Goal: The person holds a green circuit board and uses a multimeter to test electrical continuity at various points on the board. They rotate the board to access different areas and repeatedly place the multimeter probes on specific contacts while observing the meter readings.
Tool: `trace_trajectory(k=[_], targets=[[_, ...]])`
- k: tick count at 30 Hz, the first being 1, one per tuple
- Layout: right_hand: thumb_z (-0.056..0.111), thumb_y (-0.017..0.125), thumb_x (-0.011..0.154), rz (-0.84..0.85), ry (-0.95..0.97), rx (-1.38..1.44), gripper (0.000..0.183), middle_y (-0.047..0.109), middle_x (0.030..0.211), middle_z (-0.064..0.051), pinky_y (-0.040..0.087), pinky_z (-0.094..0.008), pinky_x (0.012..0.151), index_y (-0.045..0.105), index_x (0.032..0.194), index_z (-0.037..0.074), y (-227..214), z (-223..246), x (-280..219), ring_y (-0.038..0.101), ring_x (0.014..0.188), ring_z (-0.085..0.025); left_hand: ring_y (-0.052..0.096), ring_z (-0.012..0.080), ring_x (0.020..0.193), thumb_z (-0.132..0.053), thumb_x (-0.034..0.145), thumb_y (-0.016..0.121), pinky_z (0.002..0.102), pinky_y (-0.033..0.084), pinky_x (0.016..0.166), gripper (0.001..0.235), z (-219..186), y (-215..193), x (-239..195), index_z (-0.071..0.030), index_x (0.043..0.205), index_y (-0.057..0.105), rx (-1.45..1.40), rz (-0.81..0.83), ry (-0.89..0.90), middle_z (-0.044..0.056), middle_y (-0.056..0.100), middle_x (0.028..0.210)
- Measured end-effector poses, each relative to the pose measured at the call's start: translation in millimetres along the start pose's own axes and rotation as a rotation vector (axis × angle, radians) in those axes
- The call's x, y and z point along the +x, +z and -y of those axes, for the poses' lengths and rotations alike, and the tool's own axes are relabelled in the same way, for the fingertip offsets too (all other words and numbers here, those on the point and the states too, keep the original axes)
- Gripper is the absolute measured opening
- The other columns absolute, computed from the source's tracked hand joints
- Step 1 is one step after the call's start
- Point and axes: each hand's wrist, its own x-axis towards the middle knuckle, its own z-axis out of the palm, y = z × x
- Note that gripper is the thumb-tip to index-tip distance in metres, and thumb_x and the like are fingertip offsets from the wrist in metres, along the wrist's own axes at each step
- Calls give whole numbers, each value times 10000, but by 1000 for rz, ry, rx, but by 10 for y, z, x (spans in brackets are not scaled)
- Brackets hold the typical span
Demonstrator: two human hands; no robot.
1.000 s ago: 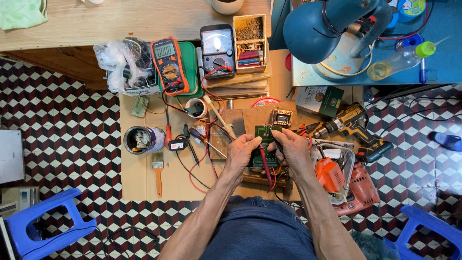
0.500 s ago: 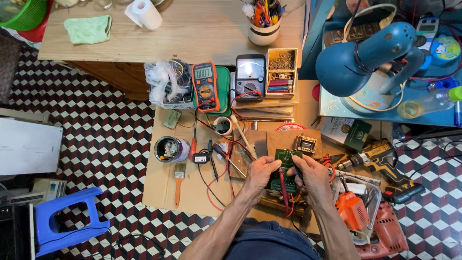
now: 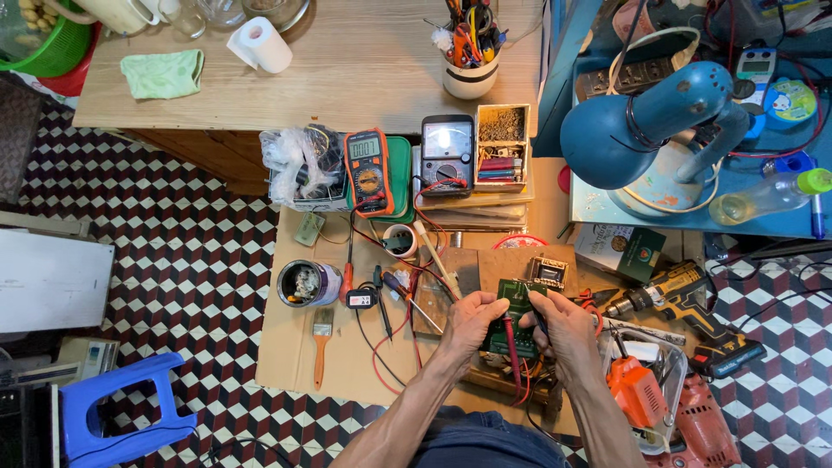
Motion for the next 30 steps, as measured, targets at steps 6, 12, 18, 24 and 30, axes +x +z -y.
trace_trajectory(k=[6,12,18,24,30], targets=[[240,634,971,-27,6,29,211,649,660,-45,252,-216,334,670,1018,37,-49,28,-6,410,413,-59,682,109,776,-212,931,709,238,562,690,356,-66,66,-2,38,1177,646,-8,25,-27,87,747,924],[243,636,957,-33,51,74,221,645,664,-42,254,-222,314,675,1018,34,-181,89,36,407,413,-57,682,99,787,-215,955,696,231,565,691,367,-101,160,67,71,1178,647,22,90,24,93,753,946],[250,642,965,-87,44,8,240,646,674,-40,258,-226,335,676,1009,17,-241,165,105,397,426,-59,690,106,782,-213,934,694,241,575,680,363,-215,244,149,56,1173,647,25,123,-4,98,755,947],[272,616,955,-46,22,-108,244,644,654,-43,260,-243,359,722,997,56,-287,309,197,391,421,-75,687,96,793,-210,929,714,231,562,699,343,-292,265,273,37,1163,668,74,123,-11,85,763,961],[334,589,1063,-88,-154,-140,409,580,671,-16,316,-219,434,697,906,-28,-534,210,220,426,518,-61,668,91,816,-221,948,716,241,557,746,311,-239,172,350,19,1144,689,-58,175,-1,52,726,955]])
